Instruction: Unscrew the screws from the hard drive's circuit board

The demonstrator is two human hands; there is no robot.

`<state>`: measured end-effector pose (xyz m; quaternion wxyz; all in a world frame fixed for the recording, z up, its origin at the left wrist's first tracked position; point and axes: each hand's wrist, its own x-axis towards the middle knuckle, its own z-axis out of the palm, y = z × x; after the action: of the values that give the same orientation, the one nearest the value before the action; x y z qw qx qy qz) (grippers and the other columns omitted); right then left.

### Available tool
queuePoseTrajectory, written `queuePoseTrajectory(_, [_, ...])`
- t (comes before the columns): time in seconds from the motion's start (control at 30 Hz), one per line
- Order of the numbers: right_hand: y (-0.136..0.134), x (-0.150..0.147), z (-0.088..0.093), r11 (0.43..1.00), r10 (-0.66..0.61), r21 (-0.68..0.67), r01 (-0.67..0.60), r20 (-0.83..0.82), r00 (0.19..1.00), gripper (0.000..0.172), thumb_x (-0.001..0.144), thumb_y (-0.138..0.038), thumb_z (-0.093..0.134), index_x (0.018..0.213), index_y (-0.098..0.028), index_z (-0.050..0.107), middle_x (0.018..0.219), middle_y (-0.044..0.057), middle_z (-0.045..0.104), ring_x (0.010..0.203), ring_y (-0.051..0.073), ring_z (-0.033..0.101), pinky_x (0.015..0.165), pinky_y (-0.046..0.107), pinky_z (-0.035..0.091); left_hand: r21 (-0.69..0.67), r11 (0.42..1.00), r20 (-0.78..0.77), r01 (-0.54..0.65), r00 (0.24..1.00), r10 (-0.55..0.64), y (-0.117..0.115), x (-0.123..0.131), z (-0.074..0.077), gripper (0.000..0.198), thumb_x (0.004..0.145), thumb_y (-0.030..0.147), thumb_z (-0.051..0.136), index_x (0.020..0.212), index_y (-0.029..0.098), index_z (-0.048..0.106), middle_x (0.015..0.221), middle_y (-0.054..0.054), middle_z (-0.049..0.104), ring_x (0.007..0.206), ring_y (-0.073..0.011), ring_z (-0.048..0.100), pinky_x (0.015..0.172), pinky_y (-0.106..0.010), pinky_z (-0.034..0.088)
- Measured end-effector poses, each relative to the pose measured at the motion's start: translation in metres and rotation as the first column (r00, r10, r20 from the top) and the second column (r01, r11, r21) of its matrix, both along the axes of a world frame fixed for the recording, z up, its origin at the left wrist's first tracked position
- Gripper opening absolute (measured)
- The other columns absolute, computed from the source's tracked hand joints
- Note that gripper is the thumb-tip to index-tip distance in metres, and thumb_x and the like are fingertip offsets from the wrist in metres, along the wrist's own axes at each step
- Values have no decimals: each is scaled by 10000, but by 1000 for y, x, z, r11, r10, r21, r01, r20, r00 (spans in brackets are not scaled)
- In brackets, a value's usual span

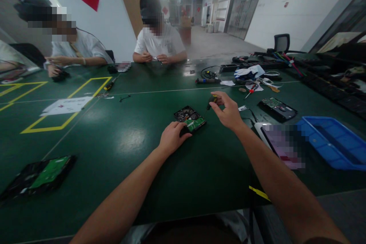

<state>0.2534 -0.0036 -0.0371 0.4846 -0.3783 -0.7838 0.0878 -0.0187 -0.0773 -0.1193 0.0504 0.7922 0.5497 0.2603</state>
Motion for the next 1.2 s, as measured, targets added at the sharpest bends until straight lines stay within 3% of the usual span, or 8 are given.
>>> queuePoseTrajectory(0.17, [4, 8, 6, 998, 36, -59, -35, 16, 999, 354, 954, -348, 681, 1301, -283, 652, 1140, 54, 741, 944, 237, 722, 882, 446, 606, 4, 1000, -2, 13, 1000, -13, 0, 0, 0, 463, 914, 533, 702, 1257, 227, 643, 1151, -90, 695, 1077, -274, 642, 916, -408, 546])
queuePoseTrajectory(0.57, [1, 17, 15, 992, 70, -101, -71, -8, 997, 332, 952, -334, 675, 1279, -276, 696, 1199, 57, 752, 1030, 259, 739, 966, 497, 606, -10, 1000, 2, 10, 1000, -10, -2, 1, 2, 447, 920, 521, 698, 1251, 225, 642, 1147, -87, 698, 1077, -276, 640, 912, -411, 543])
queuePoseTrajectory(0.7, [7, 14, 9, 997, 41, -58, -42, -18, 999, 335, 958, -331, 673, 1287, -275, 696, 1179, 61, 751, 998, 250, 739, 929, 479, 616, -19, 1000, 5, 9, 1000, -9, -1, 1, 2, 444, 921, 518, 696, 1255, 231, 640, 1143, -87, 695, 1077, -272, 642, 920, -409, 543])
queuePoseTrajectory(0.83, [11, 10, -2, 999, 31, -38, -33, -52, 998, 391, 964, -346, 658, 1353, -306, 654, 1280, 64, 706, 1060, 262, 717, 947, 496, 610, -22, 1000, 4, 5, 1000, -5, 0, 1, 2, 436, 917, 516, 703, 1253, 245, 642, 1144, -85, 689, 1077, -269, 645, 909, -402, 544])
queuePoseTrajectory(1.03, [11, 6, -13, 985, 81, -140, -97, -113, 990, 503, 961, -323, 633, 1454, -301, 533, 1318, 73, 685, 1093, 264, 714, 1014, 498, 588, -35, 999, 8, -4, 1000, 4, 0, 2, 3, 437, 918, 523, 698, 1245, 238, 644, 1131, -81, 693, 1077, -267, 643, 913, -401, 543])
queuePoseTrajectory(1.2, [7, 6, -18, 995, -12, -95, -2, -144, 990, 495, 928, -351, 684, 1398, -294, 543, 1255, 90, 686, 992, 254, 722, 922, 476, 618, -17, 1000, 13, 3, 1000, -3, 0, 2, 3, 440, 913, 517, 708, 1246, 236, 643, 1127, -80, 695, 1072, -267, 637, 918, -404, 541])
